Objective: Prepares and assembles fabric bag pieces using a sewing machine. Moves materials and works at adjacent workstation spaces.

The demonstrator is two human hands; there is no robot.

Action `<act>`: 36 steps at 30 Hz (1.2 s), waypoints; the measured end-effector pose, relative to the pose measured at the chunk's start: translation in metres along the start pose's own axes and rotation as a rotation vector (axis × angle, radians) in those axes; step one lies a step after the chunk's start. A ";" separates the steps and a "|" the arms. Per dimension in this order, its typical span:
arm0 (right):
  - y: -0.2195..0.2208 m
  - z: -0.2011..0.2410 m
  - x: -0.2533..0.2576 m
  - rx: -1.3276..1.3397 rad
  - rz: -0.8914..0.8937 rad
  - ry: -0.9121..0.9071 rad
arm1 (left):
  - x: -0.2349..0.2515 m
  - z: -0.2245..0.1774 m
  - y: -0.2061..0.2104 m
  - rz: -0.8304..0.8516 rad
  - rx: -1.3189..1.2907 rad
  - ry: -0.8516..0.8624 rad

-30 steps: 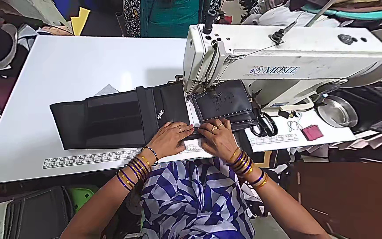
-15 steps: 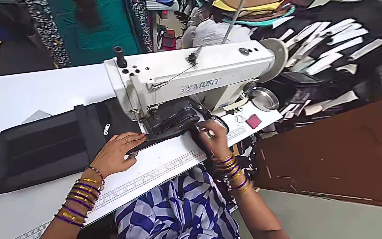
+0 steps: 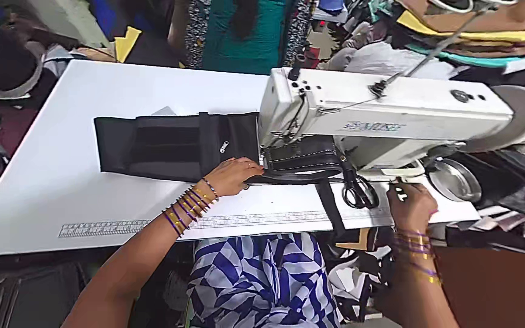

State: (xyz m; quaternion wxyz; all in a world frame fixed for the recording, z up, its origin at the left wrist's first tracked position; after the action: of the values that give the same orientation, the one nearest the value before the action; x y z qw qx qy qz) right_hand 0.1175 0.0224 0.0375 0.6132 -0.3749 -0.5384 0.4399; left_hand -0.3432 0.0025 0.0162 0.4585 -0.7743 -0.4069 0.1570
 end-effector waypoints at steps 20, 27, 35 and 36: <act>0.058 0.253 -0.085 0.103 0.004 -0.367 | -0.006 0.008 0.018 -0.210 -0.013 0.060; 0.044 0.225 -0.071 0.267 0.114 -0.364 | -0.002 0.013 0.016 -0.204 -0.005 0.043; -0.016 0.065 0.014 -0.032 0.001 0.034 | 0.013 0.032 0.005 -0.219 -0.012 -0.001; -0.015 0.052 0.021 -0.066 -0.008 0.050 | 0.015 0.034 0.004 -0.220 -0.005 -0.001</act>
State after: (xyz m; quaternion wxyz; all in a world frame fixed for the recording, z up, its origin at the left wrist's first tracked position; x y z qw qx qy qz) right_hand 0.0685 0.0363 0.0655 0.6154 -0.4036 -0.5385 0.4103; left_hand -0.3530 0.0333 -0.0037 0.4708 -0.7259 -0.4902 0.1053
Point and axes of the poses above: each hand's wrist, its own x-axis towards the middle knuckle, its own y-axis out of the palm, z = x × y, the point moved 1 cm from there along x, towards the middle knuckle, and after that the axes turned 8 degrees about -x, right-handed, at the moved point
